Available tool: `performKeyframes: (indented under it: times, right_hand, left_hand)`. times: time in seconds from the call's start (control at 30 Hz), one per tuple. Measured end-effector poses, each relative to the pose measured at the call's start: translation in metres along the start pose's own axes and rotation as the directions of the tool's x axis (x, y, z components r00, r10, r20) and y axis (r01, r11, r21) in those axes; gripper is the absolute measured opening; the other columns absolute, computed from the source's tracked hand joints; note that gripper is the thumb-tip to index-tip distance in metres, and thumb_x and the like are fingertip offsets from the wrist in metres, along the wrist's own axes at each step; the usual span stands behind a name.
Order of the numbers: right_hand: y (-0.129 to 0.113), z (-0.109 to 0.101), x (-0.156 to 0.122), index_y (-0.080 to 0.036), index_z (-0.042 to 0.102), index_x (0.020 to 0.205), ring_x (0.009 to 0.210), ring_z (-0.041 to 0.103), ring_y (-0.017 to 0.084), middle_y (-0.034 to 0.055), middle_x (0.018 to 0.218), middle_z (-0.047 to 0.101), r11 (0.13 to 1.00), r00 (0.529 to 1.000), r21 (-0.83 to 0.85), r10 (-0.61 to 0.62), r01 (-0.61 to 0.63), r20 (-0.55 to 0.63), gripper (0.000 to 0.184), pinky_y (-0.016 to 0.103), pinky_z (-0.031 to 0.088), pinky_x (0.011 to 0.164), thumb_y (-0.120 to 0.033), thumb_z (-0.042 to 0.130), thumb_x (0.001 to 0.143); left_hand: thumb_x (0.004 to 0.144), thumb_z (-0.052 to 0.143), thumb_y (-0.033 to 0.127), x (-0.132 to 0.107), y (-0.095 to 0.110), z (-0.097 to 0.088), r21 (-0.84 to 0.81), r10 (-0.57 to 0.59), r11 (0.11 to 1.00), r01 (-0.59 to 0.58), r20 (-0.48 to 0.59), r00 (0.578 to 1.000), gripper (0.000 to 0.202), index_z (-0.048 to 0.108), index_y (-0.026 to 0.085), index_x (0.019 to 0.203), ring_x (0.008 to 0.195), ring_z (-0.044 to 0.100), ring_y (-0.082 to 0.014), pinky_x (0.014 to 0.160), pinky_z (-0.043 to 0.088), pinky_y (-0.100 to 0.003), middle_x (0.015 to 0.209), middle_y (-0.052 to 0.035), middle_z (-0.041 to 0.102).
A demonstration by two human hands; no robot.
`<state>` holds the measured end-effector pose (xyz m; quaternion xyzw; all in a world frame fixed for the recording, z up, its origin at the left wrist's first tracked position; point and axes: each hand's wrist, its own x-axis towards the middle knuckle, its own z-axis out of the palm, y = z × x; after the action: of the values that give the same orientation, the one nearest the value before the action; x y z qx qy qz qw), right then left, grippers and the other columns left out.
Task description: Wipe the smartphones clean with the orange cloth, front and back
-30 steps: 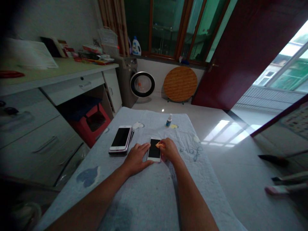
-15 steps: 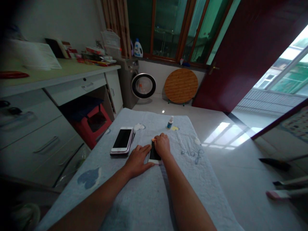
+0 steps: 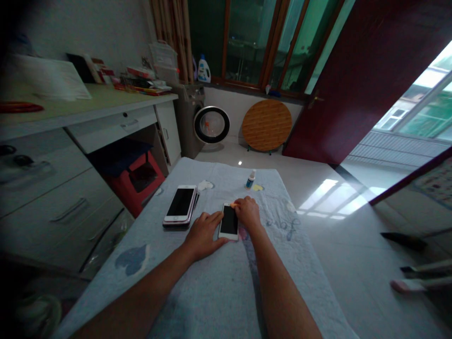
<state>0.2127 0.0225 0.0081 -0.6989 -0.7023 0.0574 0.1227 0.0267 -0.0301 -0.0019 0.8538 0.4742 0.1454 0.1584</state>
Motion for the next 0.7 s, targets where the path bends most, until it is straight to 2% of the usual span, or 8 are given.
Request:
performKeyframes:
  times: [0.13, 0.27, 0.5, 0.7]
  right_hand:
    - [0.010, -0.001, -0.005, -0.021, 0.072, 0.104, 0.088, 0.056, 0.018, 0.0084, 0.091, 0.063, 0.999, 1.000, 0.047, 0.008, -0.008, 0.004, 0.026, 0.025, 0.036, 0.079, -0.027, 0.053, 0.088]
    - [0.010, -0.003, -0.015, -0.018, 0.072, 0.099, 0.087, 0.056, 0.017, 0.0080, 0.091, 0.063, 0.991, 1.000, 0.130, -0.019, 0.016, 0.024, 0.022, 0.025, 0.037, 0.079, -0.024, 0.055, 0.087]
    - [0.005, -0.015, -0.059, -0.017, 0.070, 0.094, 0.085, 0.054, 0.016, 0.0062, 0.089, 0.060, 0.958, 0.981, 0.250, -0.171, 0.143, 0.093, 0.017, 0.026, 0.038, 0.079, -0.017, 0.055, 0.084]
    - [0.004, -0.023, -0.091, -0.017, 0.069, 0.091, 0.083, 0.052, 0.016, 0.0045, 0.085, 0.059, 0.912, 0.940, 0.314, -0.316, 0.264, 0.128, 0.017, 0.026, 0.037, 0.077, -0.013, 0.056, 0.082]
  left_hand:
    - [0.075, 0.062, 0.053, 0.000, -0.001, 0.001, 0.012, 0.011, 1.000, -0.011, -0.019, 1.000, 0.072, 0.040, 0.022, 0.136, 0.112, 0.044, -0.0295, 0.097, 0.038, -0.041, 0.138, -0.0059, 0.049]
    - [0.075, 0.063, 0.052, 0.000, -0.002, 0.003, 0.000, 0.013, 1.000, -0.013, -0.032, 0.999, 0.072, 0.040, 0.022, 0.137, 0.112, 0.044, -0.0300, 0.096, 0.038, -0.041, 0.139, -0.0048, 0.049]
    - [0.076, 0.061, 0.056, 0.000, -0.005, 0.005, -0.007, 0.019, 1.000, -0.019, -0.036, 0.999, 0.073, 0.041, 0.021, 0.137, 0.115, 0.044, -0.0303, 0.097, 0.037, -0.040, 0.140, -0.0053, 0.048]
    - [0.077, 0.060, 0.057, 0.001, -0.007, 0.008, -0.001, 0.028, 1.000, -0.028, -0.048, 0.998, 0.073, 0.041, 0.021, 0.138, 0.115, 0.044, -0.0299, 0.097, 0.037, -0.040, 0.141, -0.0053, 0.048]
